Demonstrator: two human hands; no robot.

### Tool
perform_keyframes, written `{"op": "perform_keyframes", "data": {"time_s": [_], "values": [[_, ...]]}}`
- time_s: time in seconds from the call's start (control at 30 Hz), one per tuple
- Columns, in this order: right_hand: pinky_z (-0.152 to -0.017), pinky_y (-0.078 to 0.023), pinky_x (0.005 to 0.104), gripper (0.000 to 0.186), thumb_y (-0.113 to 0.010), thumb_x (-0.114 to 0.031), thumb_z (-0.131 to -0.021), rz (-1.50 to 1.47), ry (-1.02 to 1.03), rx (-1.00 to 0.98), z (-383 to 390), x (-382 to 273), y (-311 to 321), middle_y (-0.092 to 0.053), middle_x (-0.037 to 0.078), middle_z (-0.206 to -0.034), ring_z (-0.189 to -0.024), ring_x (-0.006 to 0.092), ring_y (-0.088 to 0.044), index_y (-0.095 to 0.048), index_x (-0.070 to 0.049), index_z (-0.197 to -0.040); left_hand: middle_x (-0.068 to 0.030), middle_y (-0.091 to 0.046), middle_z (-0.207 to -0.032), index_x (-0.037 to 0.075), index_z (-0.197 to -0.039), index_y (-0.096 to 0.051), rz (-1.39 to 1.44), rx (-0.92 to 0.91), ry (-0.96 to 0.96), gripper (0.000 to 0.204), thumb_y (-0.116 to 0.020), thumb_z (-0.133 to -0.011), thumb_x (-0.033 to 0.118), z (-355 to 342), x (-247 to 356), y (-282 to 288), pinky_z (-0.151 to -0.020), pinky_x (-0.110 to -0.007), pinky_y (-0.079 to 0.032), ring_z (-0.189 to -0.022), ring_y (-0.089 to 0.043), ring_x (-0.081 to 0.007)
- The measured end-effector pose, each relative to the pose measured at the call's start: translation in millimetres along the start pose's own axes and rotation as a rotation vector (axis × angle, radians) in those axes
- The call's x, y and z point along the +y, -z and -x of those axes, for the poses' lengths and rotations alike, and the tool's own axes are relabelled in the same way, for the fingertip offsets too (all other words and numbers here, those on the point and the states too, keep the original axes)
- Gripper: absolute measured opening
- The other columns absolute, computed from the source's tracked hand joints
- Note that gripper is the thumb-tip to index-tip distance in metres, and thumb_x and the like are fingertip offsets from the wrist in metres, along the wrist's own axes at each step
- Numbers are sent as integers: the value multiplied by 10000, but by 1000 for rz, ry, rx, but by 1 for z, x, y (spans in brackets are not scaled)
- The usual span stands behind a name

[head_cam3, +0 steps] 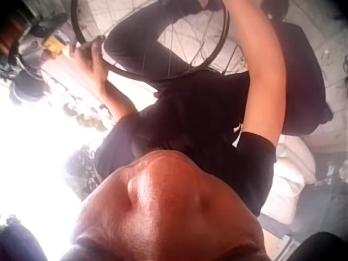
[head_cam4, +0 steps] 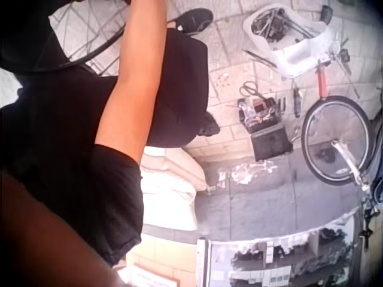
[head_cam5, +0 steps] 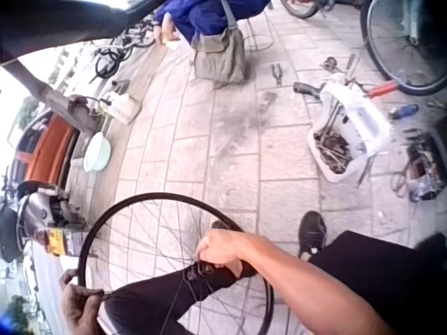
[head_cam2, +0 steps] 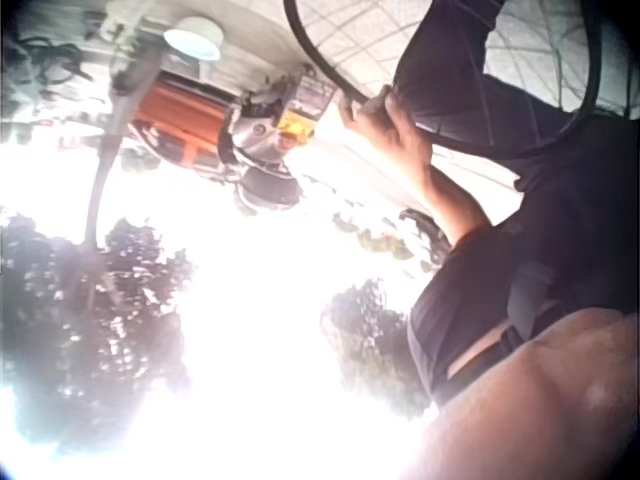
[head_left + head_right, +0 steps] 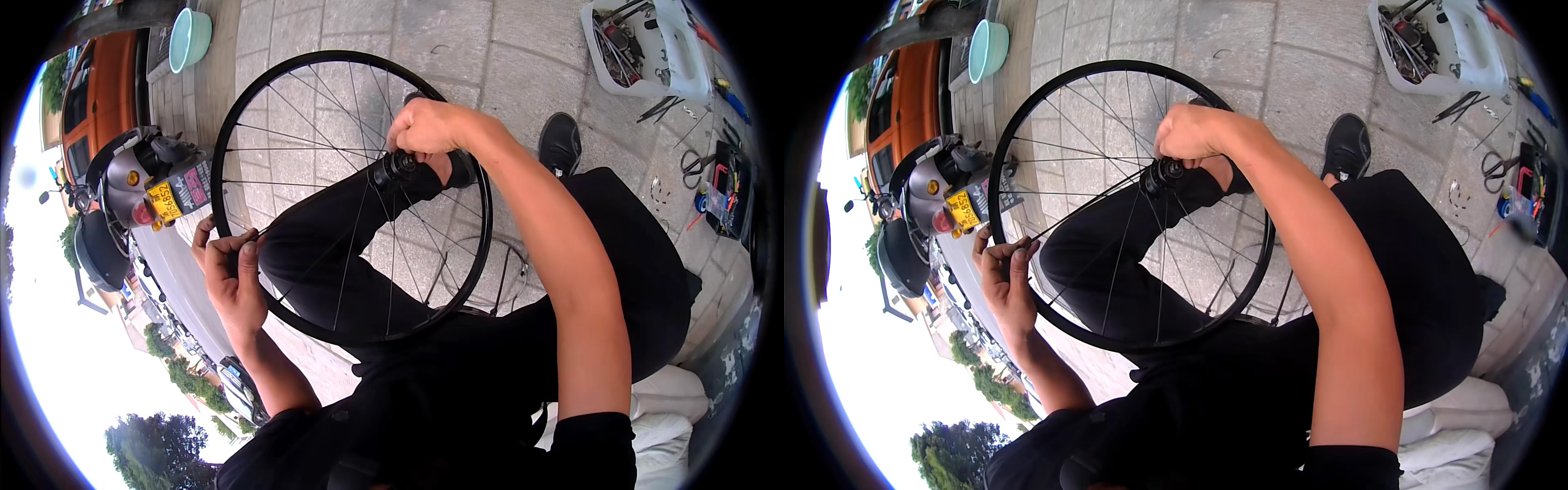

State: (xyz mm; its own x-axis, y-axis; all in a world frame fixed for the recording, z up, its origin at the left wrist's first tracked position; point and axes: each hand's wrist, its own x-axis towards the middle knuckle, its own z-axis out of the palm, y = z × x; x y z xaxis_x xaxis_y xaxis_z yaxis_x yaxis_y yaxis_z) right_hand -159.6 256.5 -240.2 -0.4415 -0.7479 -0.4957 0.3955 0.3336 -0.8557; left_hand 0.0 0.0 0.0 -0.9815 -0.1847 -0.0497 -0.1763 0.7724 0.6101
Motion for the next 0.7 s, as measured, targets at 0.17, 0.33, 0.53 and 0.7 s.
{"op": "perform_keyframes", "data": {"time_s": [0.17, 0.33, 0.53, 0.7], "values": [[-724, -582, 328, 345, -568, -79, -879, 7, -18, 0, -2, -4, 10, -761, 80, -885, -745, 164, -696, -818, -50, -1114, -170, -315, -1551, -108, -1088, -603, 40, 12, 15, 117, -599, -1054, 4, -9, 5, -7, -1019, -424, -612, -1179, -658, -246], [-730, -588, 332, 343, -571, -95, -893, -19, -1, -20, -5, 1, 11, -750, 69, -879, -751, 165, -695, -811, -42, -1131, -199, -360, -1509, -107, -1102, -645, 53, 20, 22, 135, -632, -1046, 14, -13, 7, -7, -962, -353, -625, -1175, -642, -212], [-721, -591, 332, 329, -572, -113, -906, -26, -12, -19, -8, 2, 11, -739, 59, -862, -752, 163, -697, -810, -33, -1117, -194, -333, -1540, -109, -1108, -610, 25, 4, 24, 142, -594, -1058, 23, -13, 7, -5, -1008, -404, -617, -1185, -652, -242], [-716, -591, 334, 321, -573, -125, -907, -22, -23, -28, -11, 4, 11, -735, 57, -853, -758, 160, -699, -809, -32, -1105, -193, -332, -1541, -110, -1115, -621, -4, -5, 19, 146, -596, -1056, 21, -13, 7, -7, -1006, -404, -615, -1188, -649, -240]]}}
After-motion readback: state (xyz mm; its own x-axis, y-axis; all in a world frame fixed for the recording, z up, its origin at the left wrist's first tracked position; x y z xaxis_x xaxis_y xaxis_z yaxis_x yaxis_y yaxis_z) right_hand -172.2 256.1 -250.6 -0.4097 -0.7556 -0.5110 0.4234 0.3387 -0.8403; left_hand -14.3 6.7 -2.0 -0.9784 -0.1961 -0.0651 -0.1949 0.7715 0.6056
